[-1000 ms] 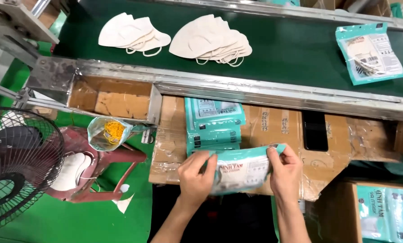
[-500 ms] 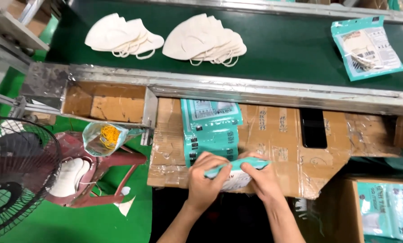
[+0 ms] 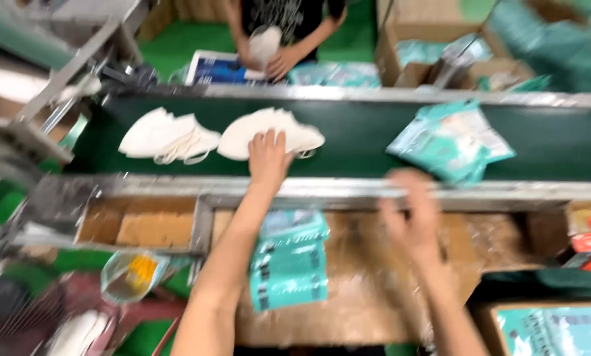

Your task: Manually counting and packing protective masks into plastic pouches at a conveyor belt.

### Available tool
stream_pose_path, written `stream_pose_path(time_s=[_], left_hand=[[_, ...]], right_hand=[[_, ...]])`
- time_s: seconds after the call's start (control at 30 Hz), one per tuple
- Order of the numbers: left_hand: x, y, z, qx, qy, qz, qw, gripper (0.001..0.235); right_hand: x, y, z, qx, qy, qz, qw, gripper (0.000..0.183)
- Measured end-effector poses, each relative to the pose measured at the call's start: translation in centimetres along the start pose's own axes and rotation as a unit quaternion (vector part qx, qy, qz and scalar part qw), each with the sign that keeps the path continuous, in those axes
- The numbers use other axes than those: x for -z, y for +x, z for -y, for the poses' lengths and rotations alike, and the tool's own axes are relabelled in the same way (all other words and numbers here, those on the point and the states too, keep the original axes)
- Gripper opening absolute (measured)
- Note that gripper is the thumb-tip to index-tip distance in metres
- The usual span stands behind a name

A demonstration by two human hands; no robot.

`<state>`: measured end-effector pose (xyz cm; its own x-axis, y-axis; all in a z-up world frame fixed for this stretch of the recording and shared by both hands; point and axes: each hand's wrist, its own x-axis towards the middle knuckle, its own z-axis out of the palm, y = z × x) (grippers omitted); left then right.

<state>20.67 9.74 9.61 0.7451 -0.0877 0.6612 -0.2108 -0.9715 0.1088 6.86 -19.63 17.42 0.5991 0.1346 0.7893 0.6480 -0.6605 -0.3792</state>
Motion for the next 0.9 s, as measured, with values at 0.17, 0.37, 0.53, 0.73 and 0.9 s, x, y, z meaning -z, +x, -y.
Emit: stream_pose_path(time_s=[0.17,0.37,0.53,0.73,0.9], left_hand=[[-0.8,-0.4,-2.8,-0.049,-0.029,0.081,0.995,0.027],[10.6,-11.1,-14.0,-0.23,-0.363,0.165,0.888,0.037],[10.8,-17.3,-16.4,-0.003,-0.441,0.204,0.874,0.119],[5.8,-21.7,-18.3,0.075,-0.466,0.313,0.824,0.129],[5.1,-22.9,-20.3,0.133,-0.533,0.295,0.782,0.109]], right_hand=[[0.2,-4.8,-1.6,-0.098,0.078,0.048,0.991,0.045],[2.1,-9.9,-1.9,-0.093,0.101,0.097,0.986,0.069],[4.6,-15.4,-2.0,-0.211,0.154,0.176,0.949,0.066],[2.5,-19.4,-2.3,-0.371,0.197,0.197,0.886,0.105],[1.8,-21.2,-1.9,-0.352,0.232,0.144,0.895,0.107]])
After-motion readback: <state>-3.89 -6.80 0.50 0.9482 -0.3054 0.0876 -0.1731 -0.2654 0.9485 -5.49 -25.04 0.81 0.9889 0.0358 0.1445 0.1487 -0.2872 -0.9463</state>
